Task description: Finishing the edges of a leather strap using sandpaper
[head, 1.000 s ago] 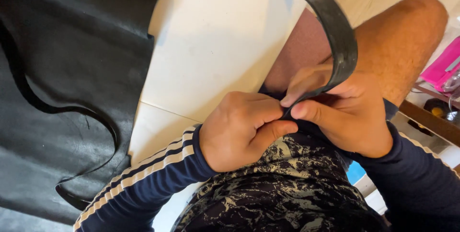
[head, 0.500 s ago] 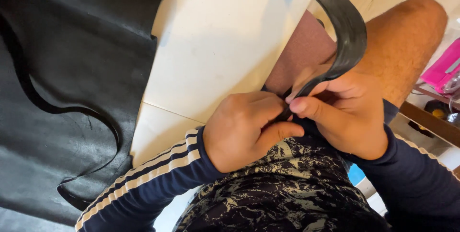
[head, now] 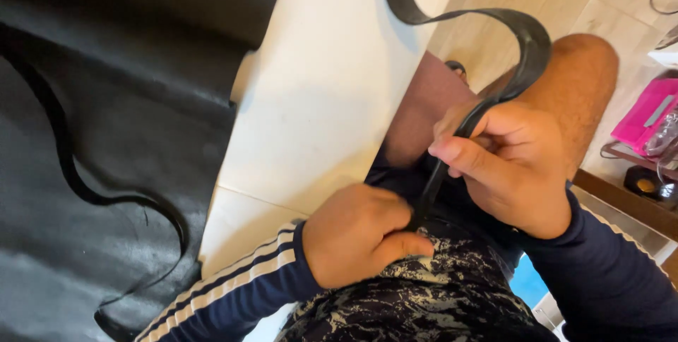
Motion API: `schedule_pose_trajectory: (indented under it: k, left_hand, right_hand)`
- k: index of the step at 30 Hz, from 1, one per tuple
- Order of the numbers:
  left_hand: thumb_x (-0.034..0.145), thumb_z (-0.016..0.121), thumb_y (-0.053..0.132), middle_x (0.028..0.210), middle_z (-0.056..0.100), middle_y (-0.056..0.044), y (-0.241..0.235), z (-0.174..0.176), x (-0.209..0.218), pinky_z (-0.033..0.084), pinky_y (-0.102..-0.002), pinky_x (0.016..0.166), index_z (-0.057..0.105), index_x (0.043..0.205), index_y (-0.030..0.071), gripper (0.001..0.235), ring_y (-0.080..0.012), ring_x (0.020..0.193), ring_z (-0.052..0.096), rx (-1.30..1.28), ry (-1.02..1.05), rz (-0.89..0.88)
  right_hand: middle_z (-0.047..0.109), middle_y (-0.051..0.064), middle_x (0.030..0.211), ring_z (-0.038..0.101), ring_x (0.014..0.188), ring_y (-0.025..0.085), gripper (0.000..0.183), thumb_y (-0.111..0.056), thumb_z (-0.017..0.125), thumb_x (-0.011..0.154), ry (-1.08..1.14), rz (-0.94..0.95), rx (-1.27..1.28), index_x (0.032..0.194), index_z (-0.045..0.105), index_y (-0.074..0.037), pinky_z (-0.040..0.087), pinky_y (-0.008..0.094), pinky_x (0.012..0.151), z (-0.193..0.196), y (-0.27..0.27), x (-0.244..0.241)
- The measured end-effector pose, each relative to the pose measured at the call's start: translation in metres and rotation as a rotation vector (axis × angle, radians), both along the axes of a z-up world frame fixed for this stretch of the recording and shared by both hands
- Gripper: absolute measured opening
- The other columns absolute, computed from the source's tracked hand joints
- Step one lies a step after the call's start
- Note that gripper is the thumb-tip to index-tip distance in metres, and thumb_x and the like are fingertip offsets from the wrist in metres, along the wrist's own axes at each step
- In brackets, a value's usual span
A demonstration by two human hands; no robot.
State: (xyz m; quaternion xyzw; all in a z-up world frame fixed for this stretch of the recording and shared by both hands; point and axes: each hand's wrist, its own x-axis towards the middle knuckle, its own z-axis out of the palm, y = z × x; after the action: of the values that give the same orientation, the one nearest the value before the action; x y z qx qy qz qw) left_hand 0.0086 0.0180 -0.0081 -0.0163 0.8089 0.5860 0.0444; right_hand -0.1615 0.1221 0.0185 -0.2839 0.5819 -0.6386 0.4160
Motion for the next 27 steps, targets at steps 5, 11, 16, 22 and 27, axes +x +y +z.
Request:
schedule_pose_trajectory:
  k: [5, 11, 16, 22, 27]
  left_hand:
    - [0.101, 0.063, 0.027, 0.06, 0.046, -0.009, 0.006, 0.004, -0.001, 0.036, -0.045, 0.055, 0.043, 0.063, 0.006, 0.047, -0.0308, 0.054, 0.049, 0.055, 0.083, 0.105]
    - [0.088, 0.073, 0.042, 0.071, 0.059, -0.007, -0.006, 0.01, -0.002, 0.043, -0.043, 0.06, 0.059, 0.082, 0.006, 0.039, -0.0278, 0.062, 0.059, -0.053, 0.069, 0.143]
    - [0.102, 0.057, 0.01, 0.087, 0.065, -0.012, -0.032, 0.045, -0.016, 0.053, -0.035, 0.073, 0.066, 0.115, -0.003, 0.02, -0.0255, 0.077, 0.065, 0.083, 0.177, 0.468]
    - [0.106, 0.048, 0.008, 0.093, 0.06, -0.013, -0.027, 0.033, -0.018, 0.047, -0.036, 0.075, 0.062, 0.104, -0.001, 0.017, -0.0268, 0.081, 0.058, 0.274, 0.185, 0.385]
    - [0.105, 0.048, 0.015, 0.071, 0.042, -0.005, -0.016, 0.028, -0.015, 0.035, -0.036, 0.061, 0.047, 0.079, 0.005, 0.028, -0.0211, 0.064, 0.043, 0.252, 0.067, 0.441]
  right_hand:
    - [0.053, 0.005, 0.061, 0.046, 0.057, 0.012, 0.031, -0.012, 0.068, 0.092, 0.062, 0.028, 0.066, 0.066, 0.053, -0.006, 0.036, 0.024, 0.055, 0.003, 0.001, -0.007]
    - [0.065, 0.0, 0.064, 0.052, 0.055, 0.005, 0.029, -0.017, 0.072, 0.09, 0.25, 0.123, 0.134, 0.066, 0.058, -0.007, 0.038, 0.021, 0.05, 0.005, 0.004, -0.009]
    - [0.067, -0.007, 0.067, 0.055, 0.06, 0.006, 0.035, -0.028, 0.08, 0.084, 0.373, 0.306, 0.231, 0.063, 0.055, -0.017, 0.042, 0.022, 0.057, -0.006, 0.019, 0.005]
    - [0.046, -0.006, 0.054, 0.041, 0.048, 0.007, 0.038, -0.028, 0.079, 0.085, 0.36, 0.351, 0.215, 0.06, 0.053, -0.015, 0.032, 0.025, 0.046, -0.014, 0.024, 0.021]
    - [0.053, -0.007, 0.059, 0.048, 0.054, 0.009, 0.041, -0.044, 0.077, 0.081, 0.372, 0.402, 0.219, 0.063, 0.053, -0.016, 0.037, 0.027, 0.051, -0.014, 0.032, 0.017]
